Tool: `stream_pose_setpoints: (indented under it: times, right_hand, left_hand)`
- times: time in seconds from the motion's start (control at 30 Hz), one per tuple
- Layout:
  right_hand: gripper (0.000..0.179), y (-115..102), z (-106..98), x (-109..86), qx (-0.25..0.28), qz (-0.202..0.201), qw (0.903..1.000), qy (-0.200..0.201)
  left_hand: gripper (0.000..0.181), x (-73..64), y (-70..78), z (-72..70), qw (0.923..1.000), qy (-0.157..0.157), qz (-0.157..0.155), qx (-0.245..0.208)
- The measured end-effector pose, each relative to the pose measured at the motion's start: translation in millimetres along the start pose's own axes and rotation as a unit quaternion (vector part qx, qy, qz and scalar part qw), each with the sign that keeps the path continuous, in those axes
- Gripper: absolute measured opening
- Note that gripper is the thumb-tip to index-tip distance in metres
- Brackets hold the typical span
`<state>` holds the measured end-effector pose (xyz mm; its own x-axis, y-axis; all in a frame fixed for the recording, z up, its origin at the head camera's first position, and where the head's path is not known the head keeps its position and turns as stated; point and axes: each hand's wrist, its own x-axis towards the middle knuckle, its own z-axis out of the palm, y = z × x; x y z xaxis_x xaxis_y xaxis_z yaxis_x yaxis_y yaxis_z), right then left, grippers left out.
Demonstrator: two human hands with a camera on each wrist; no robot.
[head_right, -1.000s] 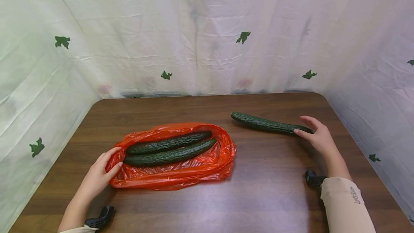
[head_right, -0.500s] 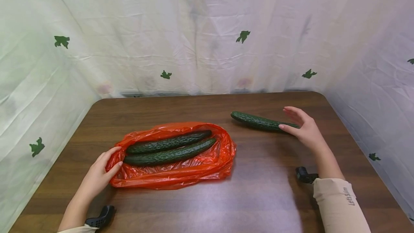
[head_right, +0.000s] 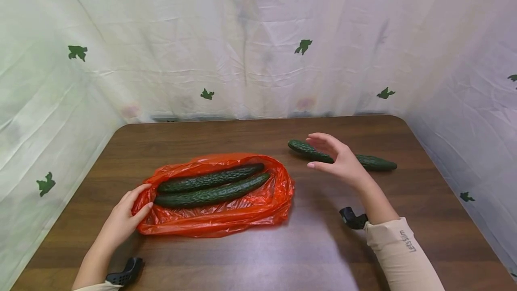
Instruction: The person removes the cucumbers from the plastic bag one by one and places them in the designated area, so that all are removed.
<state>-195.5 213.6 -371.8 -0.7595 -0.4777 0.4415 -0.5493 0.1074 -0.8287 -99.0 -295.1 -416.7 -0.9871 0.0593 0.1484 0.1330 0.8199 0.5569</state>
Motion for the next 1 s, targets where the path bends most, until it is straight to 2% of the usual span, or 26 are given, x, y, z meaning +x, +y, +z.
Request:
stream_pose_setpoints:
  times: [0.1, 0.33, 0.53, 0.8, 1.0]
  right_hand:
    - [0.063, -2, 16, 8.9, 0.011, -0.01, 0.9996, -0.024]
    - [0.062, -17, 56, 27.9, 0.006, 0.043, 0.9955, -0.084]
    - [0.059, -29, 83, 39.0, 0.028, 0.047, 0.9898, -0.131]
    - [0.059, 16, 103, 41.1, -0.01, 0.056, 0.9857, -0.159]
    - [0.058, 30, 109, 42.4, -0.034, 0.063, 0.9834, -0.166]
  left_hand:
    - [0.051, -0.8, 0.0, -0.7, 1.0, 0.001, -0.001, 0.001]
    - [0.051, -1.6, 1.1, -2.2, 1.0, -0.001, -0.003, 0.001]
    - [0.051, -0.3, -0.9, -0.3, 1.0, 0.002, 0.006, 0.0]
    - [0.051, -1.1, -1.3, -0.1, 1.0, 0.0, 0.001, -0.001]
    - [0.051, -0.5, -1.4, 0.1, 1.0, 0.005, 0.004, -0.002]
